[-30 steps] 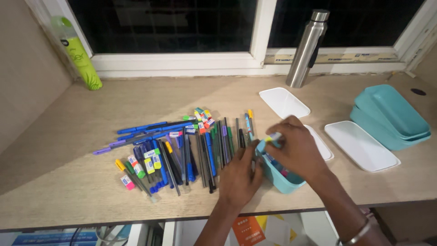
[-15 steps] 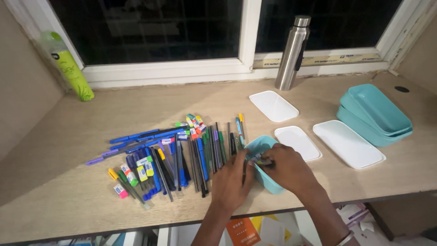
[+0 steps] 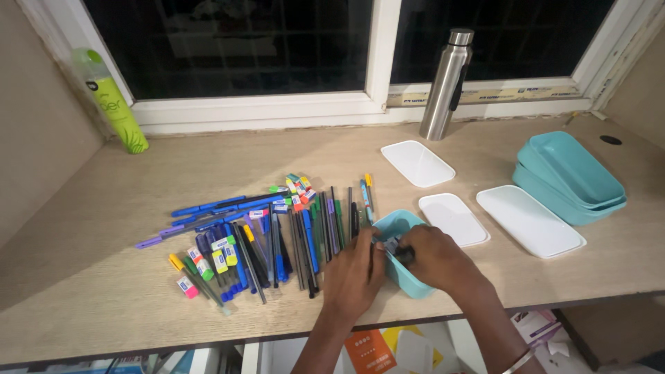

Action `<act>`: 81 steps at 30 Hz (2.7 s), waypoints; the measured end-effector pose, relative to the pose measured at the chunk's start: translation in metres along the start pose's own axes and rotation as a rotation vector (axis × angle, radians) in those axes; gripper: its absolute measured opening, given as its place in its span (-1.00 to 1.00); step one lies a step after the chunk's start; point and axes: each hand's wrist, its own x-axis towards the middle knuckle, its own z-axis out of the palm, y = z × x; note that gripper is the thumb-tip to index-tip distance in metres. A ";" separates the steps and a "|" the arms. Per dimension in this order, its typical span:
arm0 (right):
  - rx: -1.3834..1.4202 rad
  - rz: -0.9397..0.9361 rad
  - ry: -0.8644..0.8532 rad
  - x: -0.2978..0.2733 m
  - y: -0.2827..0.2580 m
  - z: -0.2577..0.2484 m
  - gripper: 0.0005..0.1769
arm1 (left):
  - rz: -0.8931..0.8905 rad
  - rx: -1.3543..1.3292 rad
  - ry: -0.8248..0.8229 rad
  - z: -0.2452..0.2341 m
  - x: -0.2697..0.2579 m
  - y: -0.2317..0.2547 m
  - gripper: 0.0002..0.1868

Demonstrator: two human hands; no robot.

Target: The person sorts a collection of pens, markers, and erasers on a desk, placing them into a blue plastic bin and stacking the bin onto others.

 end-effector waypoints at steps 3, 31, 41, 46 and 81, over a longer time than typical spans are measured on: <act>-0.061 0.040 -0.102 0.004 -0.001 -0.005 -0.76 | 0.029 -0.023 0.030 -0.002 -0.001 0.001 -0.81; -0.064 -0.051 0.119 0.003 -0.028 -0.019 -0.79 | -0.130 -0.119 0.128 0.008 -0.001 -0.007 -0.83; 0.097 -0.156 0.248 0.020 -0.117 -0.019 -0.82 | -0.243 0.033 0.200 0.002 -0.001 -0.034 -0.80; 0.170 -0.366 0.123 0.041 -0.158 0.018 -0.71 | -0.039 0.380 0.368 0.034 -0.004 -0.068 -0.64; 0.292 -0.644 -0.078 0.074 -0.217 0.114 -0.60 | -0.230 0.060 0.187 0.014 0.005 -0.055 -0.86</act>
